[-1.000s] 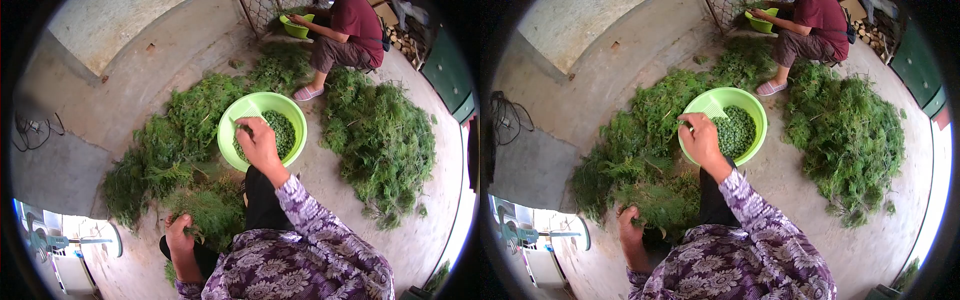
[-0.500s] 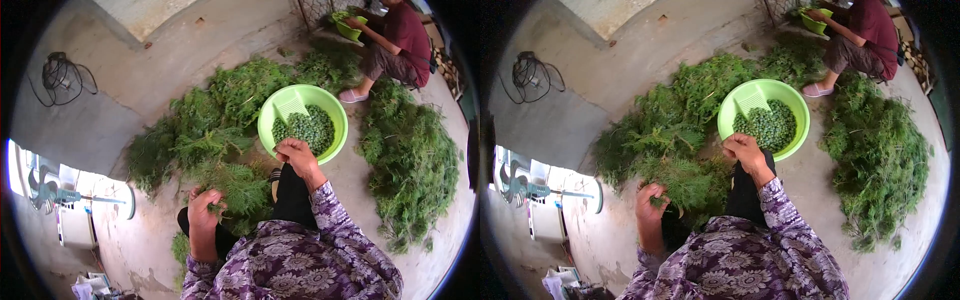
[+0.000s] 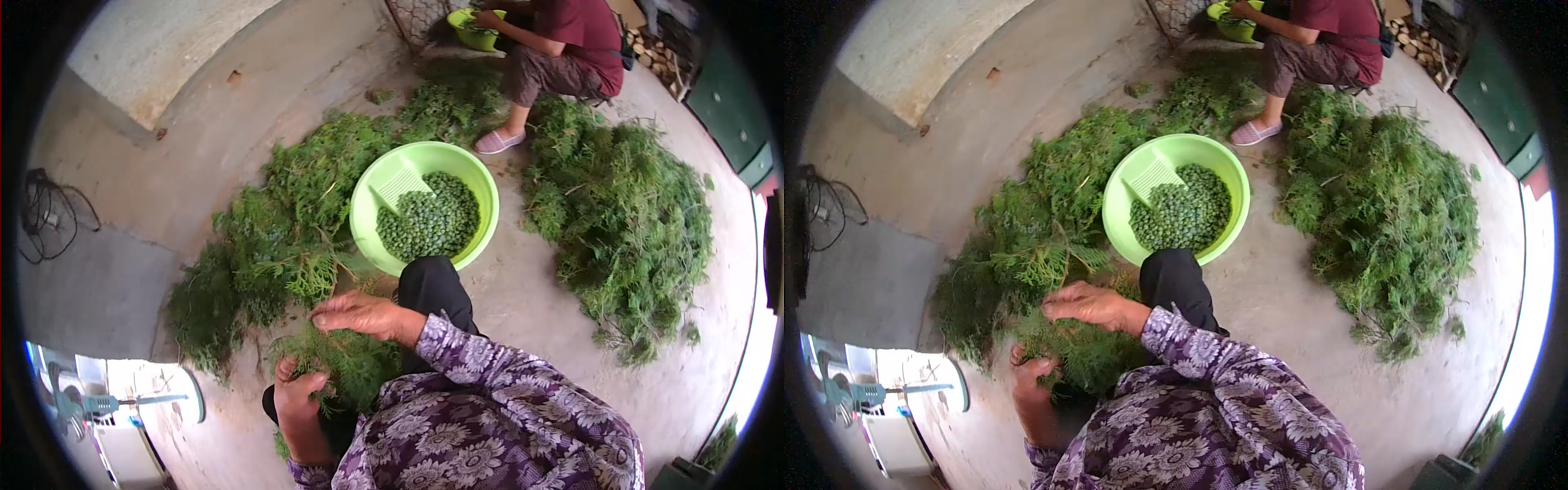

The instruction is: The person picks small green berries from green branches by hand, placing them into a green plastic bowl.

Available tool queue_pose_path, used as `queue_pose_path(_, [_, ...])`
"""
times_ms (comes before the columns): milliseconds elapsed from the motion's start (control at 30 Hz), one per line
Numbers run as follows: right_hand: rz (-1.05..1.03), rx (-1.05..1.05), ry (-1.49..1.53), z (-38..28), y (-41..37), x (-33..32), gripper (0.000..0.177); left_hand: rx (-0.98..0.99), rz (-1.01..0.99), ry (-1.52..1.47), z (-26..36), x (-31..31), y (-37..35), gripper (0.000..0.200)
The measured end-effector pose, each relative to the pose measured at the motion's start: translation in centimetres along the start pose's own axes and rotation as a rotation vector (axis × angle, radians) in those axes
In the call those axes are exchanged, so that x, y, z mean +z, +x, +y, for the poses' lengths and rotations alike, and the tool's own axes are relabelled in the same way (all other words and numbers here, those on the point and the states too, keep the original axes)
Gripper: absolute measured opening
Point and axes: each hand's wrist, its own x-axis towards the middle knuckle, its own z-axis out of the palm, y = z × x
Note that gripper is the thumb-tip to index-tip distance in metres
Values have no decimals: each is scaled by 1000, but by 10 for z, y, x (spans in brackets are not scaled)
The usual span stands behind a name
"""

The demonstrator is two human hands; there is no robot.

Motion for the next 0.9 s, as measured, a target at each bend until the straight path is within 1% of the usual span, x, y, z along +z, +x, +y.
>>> queue_pose_path(33, [15,-4,-2,4,2,0,43,3,-42,21,-1,0,2,36])
queue_pose_path(67, [31,-28,27,9,4,-2,37,-51,54,16,2,5,-1,32])
queue_pose_path(100, [47,-52,57,13,6,-3,32,-57,42,17,-1,3,1,32])
queue_pose_path(133, [83,-139,22,15,7,-3,26,-41,41,14,0,5,3,30])
queue_pose_path(167, [95,-140,23,17,8,-5,26,-24,41,12,1,7,3,28])
queue_pose_path(200, [108,-162,-39,20,10,-7,24,-17,52,29,-1,14,3,27])
queue_pose_path(233, [118,-183,-102,22,10,-8,22,-22,44,31,-4,5,7,27])
queue_pose_path(267, [126,-185,-103,16,7,-6,22,24,-37,215,-7,-10,14,29])
queue_pose_path(300, [189,-176,-239,9,4,-3,22,73,-119,399,-11,-23,18,31])
queue_pose_path(333, [251,-165,-376,4,3,-1,22,73,-125,399,-11,-23,18,31])
queue_pose_path(367, [256,-167,-378,7,4,-1,22,182,-67,475,-10,-22,18,32])
queue_pose_path(400, [299,-188,-580,14,6,-1,21,291,-8,548,-10,-22,18,34])
queue_pose_path(433, [339,-206,-782,16,7,0,21,290,-12,546,-12,-25,18,34])
queue_pose_path(500, [320,-186,-828,19,7,4,23,342,-36,685,-17,-34,19,36])
queue_pose_path(533, [304,-193,-868,23,10,7,23,340,-37,685,-19,-28,17,36])
queue_pose_path(567, [287,-201,-908,27,12,11,23,280,-54,682,-23,-16,13,38])
queue_pose_path(600, [296,-271,-899,35,16,13,25,220,-70,680,-26,-5,11,40])
queue_pose_path(633, [297,-271,-899,32,15,16,25,298,-125,692,-32,2,14,41])
queue_pose_path(733, [222,-258,-920,25,14,23,29,293,-112,747,-40,2,15,36])
queue_pose_path(767, [223,-256,-921,25,13,23,29,229,-102,712,-39,1,15,32])
queue_pose_path(800, [178,-331,-911,24,13,22,29,165,-92,676,-39,1,14,28])
queue_pose_path(833, [132,-405,-898,23,13,22,29,165,-91,675,-40,1,16,28])
queue_pose_path(900, [132,-376,-881,20,14,24,29,309,-170,769,-40,2,19,21])
